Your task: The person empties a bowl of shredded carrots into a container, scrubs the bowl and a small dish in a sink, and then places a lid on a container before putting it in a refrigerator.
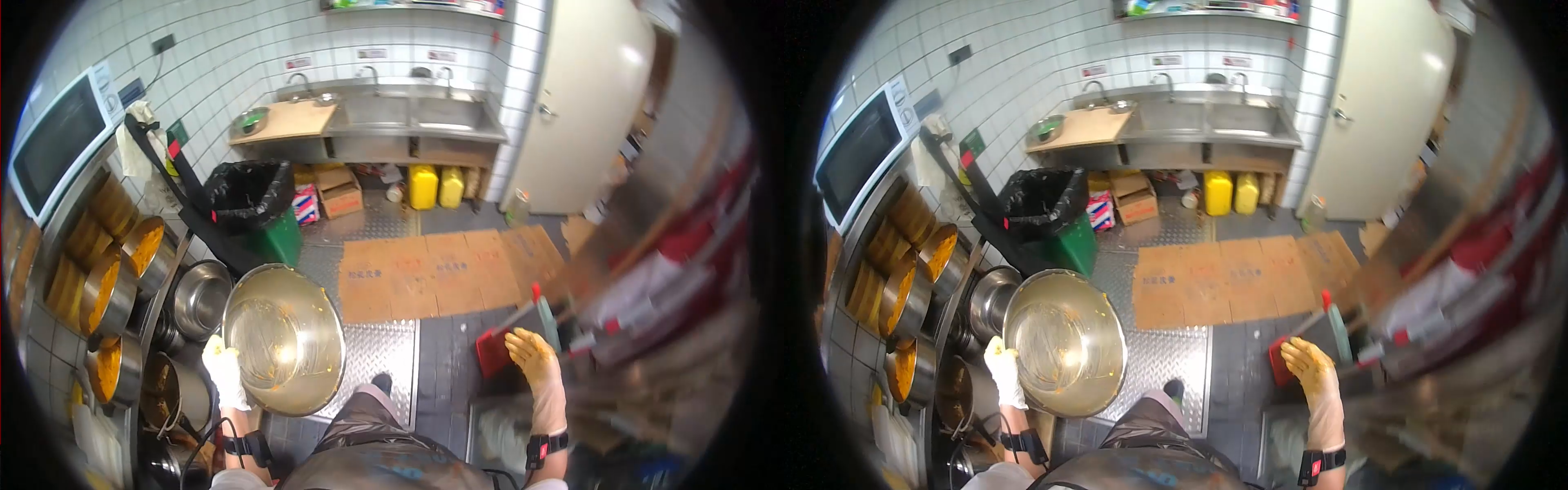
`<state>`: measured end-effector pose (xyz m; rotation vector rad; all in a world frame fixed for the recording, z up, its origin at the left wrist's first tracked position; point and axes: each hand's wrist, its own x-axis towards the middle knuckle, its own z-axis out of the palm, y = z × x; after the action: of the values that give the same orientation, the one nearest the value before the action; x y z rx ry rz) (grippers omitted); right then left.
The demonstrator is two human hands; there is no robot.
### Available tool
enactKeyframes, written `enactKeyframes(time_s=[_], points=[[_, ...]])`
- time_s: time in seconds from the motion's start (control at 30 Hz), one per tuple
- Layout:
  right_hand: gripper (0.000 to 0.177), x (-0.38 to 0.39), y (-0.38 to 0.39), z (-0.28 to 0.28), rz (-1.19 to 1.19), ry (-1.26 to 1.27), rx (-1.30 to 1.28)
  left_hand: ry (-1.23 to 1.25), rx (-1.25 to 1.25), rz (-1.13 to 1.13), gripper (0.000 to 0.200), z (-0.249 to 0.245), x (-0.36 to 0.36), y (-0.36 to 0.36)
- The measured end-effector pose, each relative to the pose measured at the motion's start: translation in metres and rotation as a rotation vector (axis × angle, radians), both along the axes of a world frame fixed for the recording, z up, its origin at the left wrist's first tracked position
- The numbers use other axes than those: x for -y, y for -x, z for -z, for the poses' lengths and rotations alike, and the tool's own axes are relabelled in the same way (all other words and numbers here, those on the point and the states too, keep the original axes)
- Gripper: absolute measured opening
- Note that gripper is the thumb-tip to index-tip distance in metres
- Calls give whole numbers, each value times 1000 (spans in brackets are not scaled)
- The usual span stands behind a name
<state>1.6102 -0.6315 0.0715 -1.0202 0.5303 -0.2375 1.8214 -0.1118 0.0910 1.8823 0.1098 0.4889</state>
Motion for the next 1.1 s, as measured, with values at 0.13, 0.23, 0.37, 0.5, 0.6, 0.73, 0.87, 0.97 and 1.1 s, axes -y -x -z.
enactKeyframes(time_s=[0.13, 0.23, 0.37, 0.5, 0.6, 0.73, 0.87, 0.97, 1.1], points=[[48, 69, -95, 39, 68, -36, 53, 31, 80, -8, 25, 27, 63, -109], [52, 113, -135, 62, 187, -157, 2, -140, 71, -20, 24, 34, 109, -199], [52, 179, -195, 63, 279, -73, -32, -74, 2, 15, 23, 9, 185, -317], [53, 226, -263, 50, 362, -97, -108, -2, 28, 118, 26, 5, 249, -428], [55, 281, -338, 65, 355, -85, -120, 79, 42, 135, 28, 11, 301, -502], [53, 349, -459, 78, 266, -122, -28, 311, 17, 111, 21, 6, 364, -577], [45, 399, -601, 62, 148, -139, -74, 278, 0, 48, 21, 2, 397, -663], [39, 423, -690, 57, 39, -98, -107, 447, 63, -27, 21, -12, 420, -710], [33, 426, -801, 46, 9, -69, -50, 543, 66, -37, 22, -3, 432, -804]])
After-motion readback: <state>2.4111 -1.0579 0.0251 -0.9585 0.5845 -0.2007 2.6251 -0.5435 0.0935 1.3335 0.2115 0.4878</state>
